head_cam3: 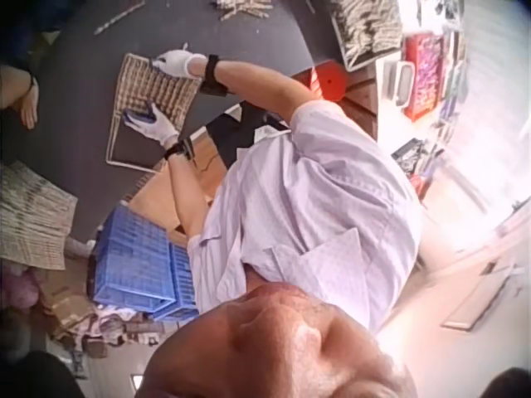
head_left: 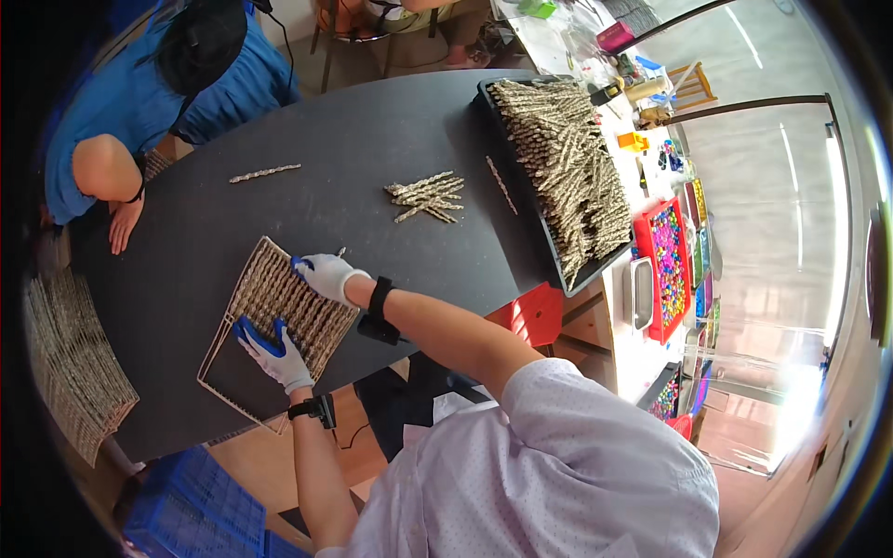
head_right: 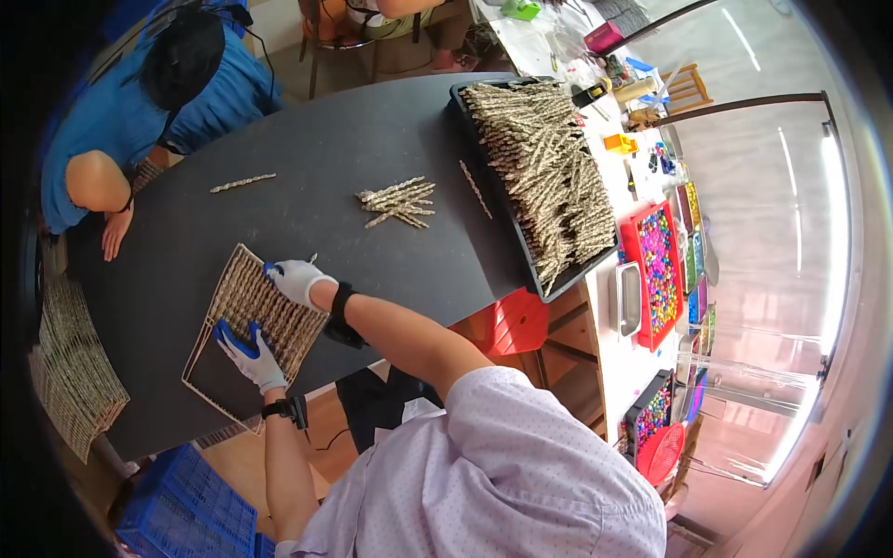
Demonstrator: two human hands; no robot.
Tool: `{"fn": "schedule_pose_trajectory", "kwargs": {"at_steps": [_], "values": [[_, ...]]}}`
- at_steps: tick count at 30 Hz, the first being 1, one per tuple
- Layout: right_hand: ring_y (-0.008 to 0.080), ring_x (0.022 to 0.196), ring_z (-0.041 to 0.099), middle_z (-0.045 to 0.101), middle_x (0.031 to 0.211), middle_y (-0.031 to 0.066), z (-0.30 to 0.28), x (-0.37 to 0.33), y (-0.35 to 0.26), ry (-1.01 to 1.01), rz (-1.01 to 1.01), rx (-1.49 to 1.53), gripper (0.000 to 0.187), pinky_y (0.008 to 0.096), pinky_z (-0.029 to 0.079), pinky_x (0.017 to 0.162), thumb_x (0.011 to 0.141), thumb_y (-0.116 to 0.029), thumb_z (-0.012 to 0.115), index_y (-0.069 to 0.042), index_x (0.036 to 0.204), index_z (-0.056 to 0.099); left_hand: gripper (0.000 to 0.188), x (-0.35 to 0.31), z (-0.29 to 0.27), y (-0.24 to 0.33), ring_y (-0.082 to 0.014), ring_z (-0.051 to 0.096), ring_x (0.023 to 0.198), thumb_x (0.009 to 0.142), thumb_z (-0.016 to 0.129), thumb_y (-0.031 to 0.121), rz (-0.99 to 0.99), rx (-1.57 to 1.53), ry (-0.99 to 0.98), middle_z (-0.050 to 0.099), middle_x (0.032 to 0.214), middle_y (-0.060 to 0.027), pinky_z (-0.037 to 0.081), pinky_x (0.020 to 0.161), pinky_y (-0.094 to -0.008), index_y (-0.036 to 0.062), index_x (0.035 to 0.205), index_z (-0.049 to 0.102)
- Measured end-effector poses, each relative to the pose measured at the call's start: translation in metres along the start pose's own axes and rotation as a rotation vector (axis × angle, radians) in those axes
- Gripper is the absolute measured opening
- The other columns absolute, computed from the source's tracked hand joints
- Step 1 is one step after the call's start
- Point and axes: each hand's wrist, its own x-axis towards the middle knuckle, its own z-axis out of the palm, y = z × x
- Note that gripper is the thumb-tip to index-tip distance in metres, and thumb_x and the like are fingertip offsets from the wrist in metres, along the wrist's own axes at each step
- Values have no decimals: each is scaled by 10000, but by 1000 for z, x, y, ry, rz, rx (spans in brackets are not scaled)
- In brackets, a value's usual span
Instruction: The person assembles woven basket frames by inserting thin sticks into a rectangular grid structure. They pick up sticks from a pile on the table, place them into the frame slots, and occasionally adjust the frame or stack completed units.
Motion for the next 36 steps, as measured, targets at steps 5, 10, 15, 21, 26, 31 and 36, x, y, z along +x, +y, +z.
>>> {"fn": "schedule_pose_trajectory", "kwargs": {"at_steps": [5,10,15,21,26,31,36], "values": [[391,950,615,661,974,217,2,-21,-7,28,-30,-215,408,459,470,850,978,-342,384,-12,1116,580,545,0,2,-12,-389,298,1358,944,543,273,-14,33,11,315,1474,-216,272,1118,-462,32,1404,377],[379,882,634,671,900,197,28,-11,-12,226,-2,-199,366,461,489,792,970,-347,407,-28,1011,582,586,-4,-5,-26,-393,278,1368,971,480,314,57,133,-105,286,1487,-230,254,1125,-458,27,1450,300],[367,851,644,673,862,172,40,31,-42,295,-21,-207,378,462,497,753,970,-362,402,-29,948,580,576,-6,-2,-32,-389,277,1370,982,455,294,100,185,-128,285,1490,-229,246,1128,-460,6,1451,285],[363,842,645,672,856,173,15,17,-38,114,-104,-353,382,456,500,762,967,-365,411,-25,948,584,515,-3,15,-29,-383,293,1363,995,423,274,-92,155,21,312,1481,-215,273,1118,-457,2,1424,335],[361,822,644,667,824,171,10,-41,3,66,-33,-334,330,459,500,746,947,-349,455,-46,973,581,481,3,14,-15,-362,301,1366,1004,398,262,-169,103,15,330,1479,-188,288,1113,-454,15,1415,358],[368,811,647,664,824,194,11,2,-34,106,-70,-306,374,454,505,732,968,-364,425,-21,949,571,493,-1,11,-22,-365,300,1365,1006,376,268,-50,311,-21,329,1481,-188,271,1119,-448,24,1433,334],[369,859,647,669,870,200,25,42,-61,139,-66,-310,399,446,506,756,970,-384,417,-22,946,586,474,4,15,-23,-354,314,1358,1003,381,260,-24,315,0,355,1466,-190,254,1128,-436,13,1408,384]]}}
